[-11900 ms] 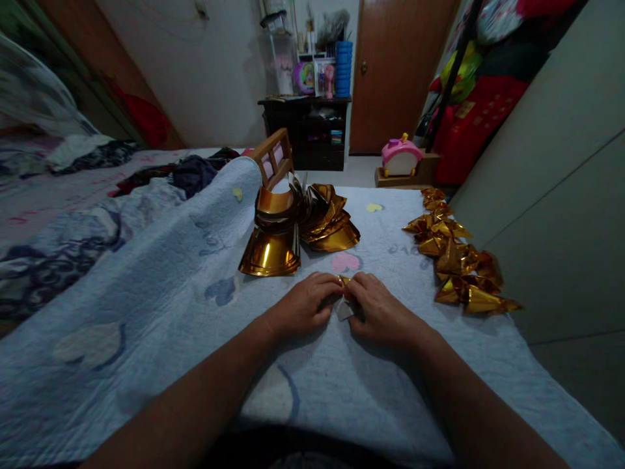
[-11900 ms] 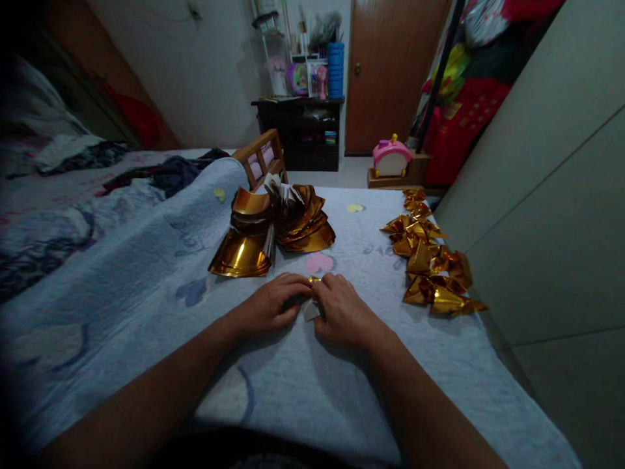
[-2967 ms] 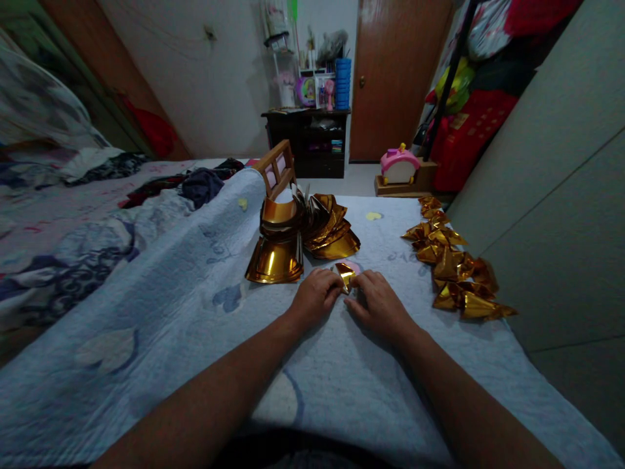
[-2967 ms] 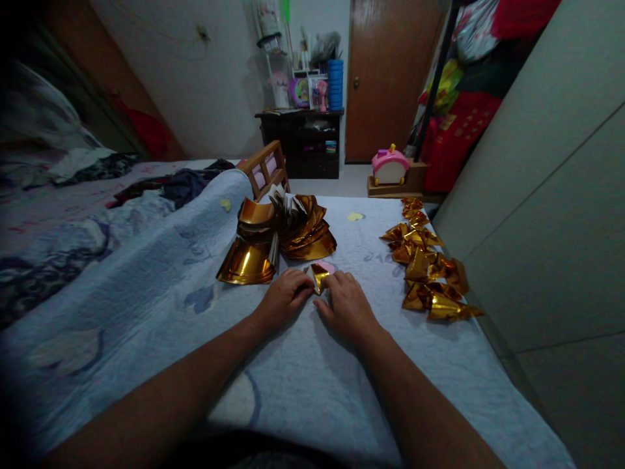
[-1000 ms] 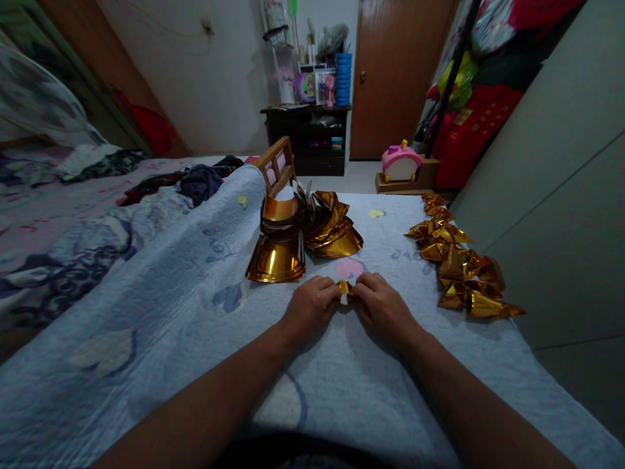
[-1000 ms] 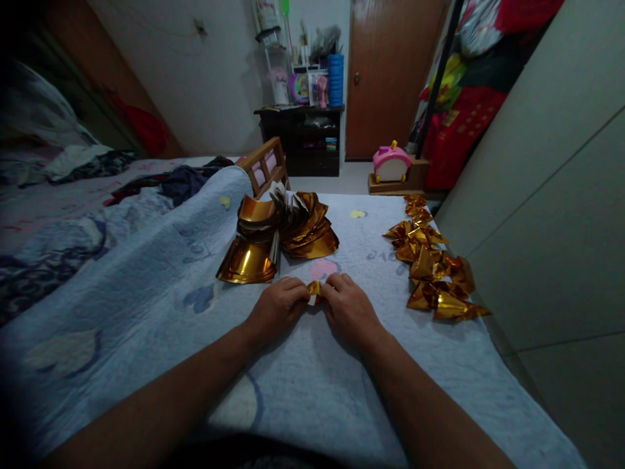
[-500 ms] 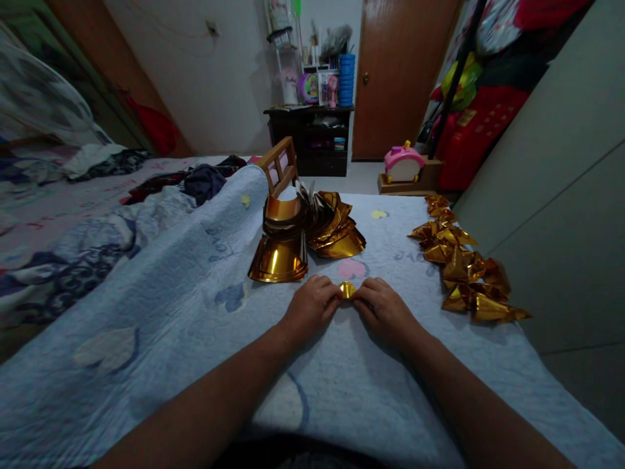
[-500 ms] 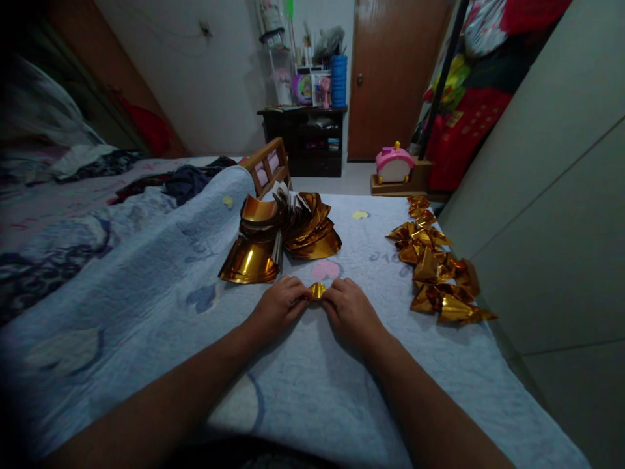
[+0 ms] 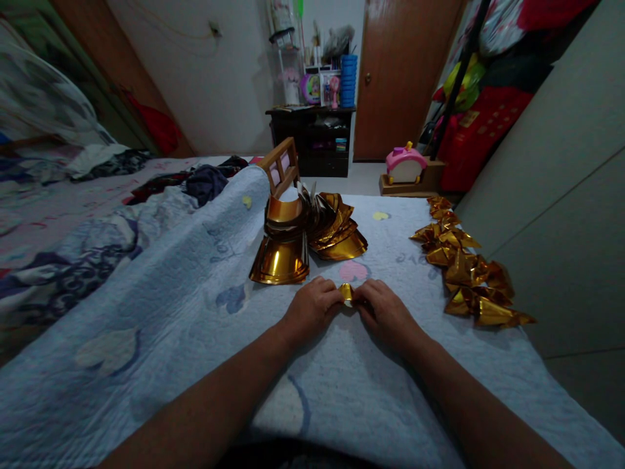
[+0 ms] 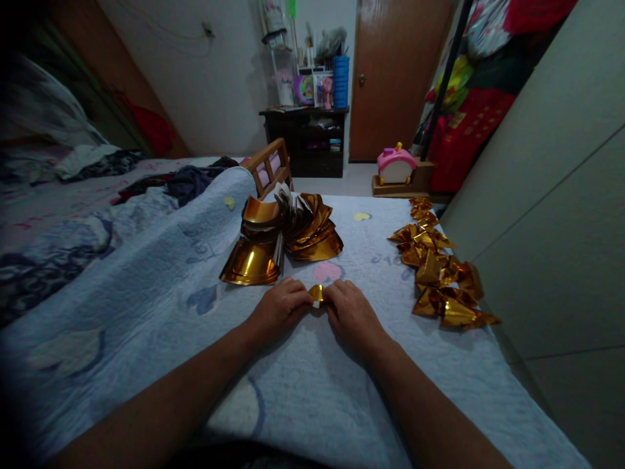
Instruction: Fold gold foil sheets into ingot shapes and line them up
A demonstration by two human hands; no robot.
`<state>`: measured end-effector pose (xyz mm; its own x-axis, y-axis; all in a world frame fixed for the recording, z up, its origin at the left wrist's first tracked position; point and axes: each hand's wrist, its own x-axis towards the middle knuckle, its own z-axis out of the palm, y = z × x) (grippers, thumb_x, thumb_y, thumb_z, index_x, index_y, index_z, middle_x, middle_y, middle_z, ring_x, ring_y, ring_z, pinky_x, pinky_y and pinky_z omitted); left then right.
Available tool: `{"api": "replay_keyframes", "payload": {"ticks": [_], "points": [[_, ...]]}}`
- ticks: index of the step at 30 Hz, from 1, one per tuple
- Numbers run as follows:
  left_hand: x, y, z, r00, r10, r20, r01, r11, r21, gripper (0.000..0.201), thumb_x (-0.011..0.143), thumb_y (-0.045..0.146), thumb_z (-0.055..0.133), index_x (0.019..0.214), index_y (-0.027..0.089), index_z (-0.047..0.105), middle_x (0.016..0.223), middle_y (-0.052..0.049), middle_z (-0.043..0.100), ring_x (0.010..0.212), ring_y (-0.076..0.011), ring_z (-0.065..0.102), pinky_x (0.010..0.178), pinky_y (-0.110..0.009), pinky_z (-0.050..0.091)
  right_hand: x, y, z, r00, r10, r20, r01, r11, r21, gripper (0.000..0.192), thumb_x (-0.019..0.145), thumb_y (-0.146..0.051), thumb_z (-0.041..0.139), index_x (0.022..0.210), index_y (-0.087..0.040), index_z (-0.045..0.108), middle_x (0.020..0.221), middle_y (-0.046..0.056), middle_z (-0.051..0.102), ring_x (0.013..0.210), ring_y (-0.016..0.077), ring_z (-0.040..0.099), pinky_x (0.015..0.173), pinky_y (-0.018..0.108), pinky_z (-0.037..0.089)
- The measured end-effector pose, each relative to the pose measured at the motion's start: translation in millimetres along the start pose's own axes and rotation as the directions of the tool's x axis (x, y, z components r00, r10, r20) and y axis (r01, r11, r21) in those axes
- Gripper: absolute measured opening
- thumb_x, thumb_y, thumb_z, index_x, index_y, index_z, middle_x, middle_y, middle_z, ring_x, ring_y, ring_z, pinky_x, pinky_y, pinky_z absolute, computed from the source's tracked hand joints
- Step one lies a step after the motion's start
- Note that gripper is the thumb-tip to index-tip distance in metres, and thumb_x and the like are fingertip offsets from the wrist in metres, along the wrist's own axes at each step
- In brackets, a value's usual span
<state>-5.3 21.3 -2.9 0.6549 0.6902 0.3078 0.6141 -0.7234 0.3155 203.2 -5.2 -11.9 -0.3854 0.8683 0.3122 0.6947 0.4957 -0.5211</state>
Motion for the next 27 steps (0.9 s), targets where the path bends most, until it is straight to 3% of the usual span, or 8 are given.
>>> {"api": "replay_keyframes", "payload": {"ticks": [3,6,13,20,27], "points": [[-0.1,2.0,-2.3,1.0,0.016,0.023,-0.017,1.0,0.026,0.016,0.096,0.027,0.061,0.086,0.019,0.071,0.085,-0.004,0.067,0.083,-0.0199,0.058,0.074,-0.031,0.044,-0.4,-0.8,0.2,0.999,0.03,-0.013,-0.03,1.0,0.001,0.025,0.081,0.0,0.055,0.099,-0.017,0.061,0.093,0.007,0.062,0.088,0.0224,0.054,0.081,0.036,0.045],[-0.6,2.3,-2.2,1.0,0.017,0.015,-0.017,1.0,0.011,0.018,0.098,0.027,0.059,0.087,0.019,0.071,0.085,-0.004,0.068,0.083,-0.0199,0.058,0.074,-0.031,0.044,-0.6,-0.6,-0.2,1.0,-0.005,0.012,0.006,1.0,-0.019,0.019,0.084,-0.003,0.056,0.095,-0.017,0.065,0.094,0.008,0.061,0.09,0.0235,0.055,0.083,0.037,0.046],[-1.5,0.4,-0.7,0.998,-0.065,0.011,0.066,0.987,-0.149,0.01,0.094,0.018,0.061,0.093,0.017,0.07,0.089,-0.005,0.068,0.087,-0.0204,0.059,0.08,-0.032,0.045,-0.6,0.4,-3.0,0.998,-0.06,0.007,0.06,0.998,0.026,0.016,0.095,-0.011,0.053,0.095,-0.018,0.067,0.093,0.008,0.062,0.09,0.0225,0.054,0.082,0.036,0.045],[1.2,1.3,-2.1,0.979,-0.179,0.096,0.19,0.974,-0.121,0.014,0.096,0.025,0.06,0.089,0.015,0.068,0.087,-0.005,0.065,0.088,-0.0216,0.058,0.084,-0.035,0.044,0.3,-0.3,1.3,0.998,0.039,0.056,-0.037,0.999,-0.038,0.016,0.098,-0.016,0.05,0.088,-0.016,0.063,0.09,0.008,0.06,0.089,0.0227,0.054,0.083,0.037,0.043],[1.4,1.9,-3.5,0.983,-0.147,0.11,0.16,0.979,-0.126,0.006,0.091,0.022,0.067,0.088,0.017,0.068,0.089,-0.005,0.063,0.09,-0.0217,0.056,0.081,-0.034,0.042,-3.5,0.1,0.0,0.994,0.059,0.092,-0.054,0.997,-0.052,0.006,0.089,-0.013,0.06,0.087,-0.018,0.063,0.09,0.005,0.059,0.088,0.0213,0.051,0.08,0.035,0.038]]}}
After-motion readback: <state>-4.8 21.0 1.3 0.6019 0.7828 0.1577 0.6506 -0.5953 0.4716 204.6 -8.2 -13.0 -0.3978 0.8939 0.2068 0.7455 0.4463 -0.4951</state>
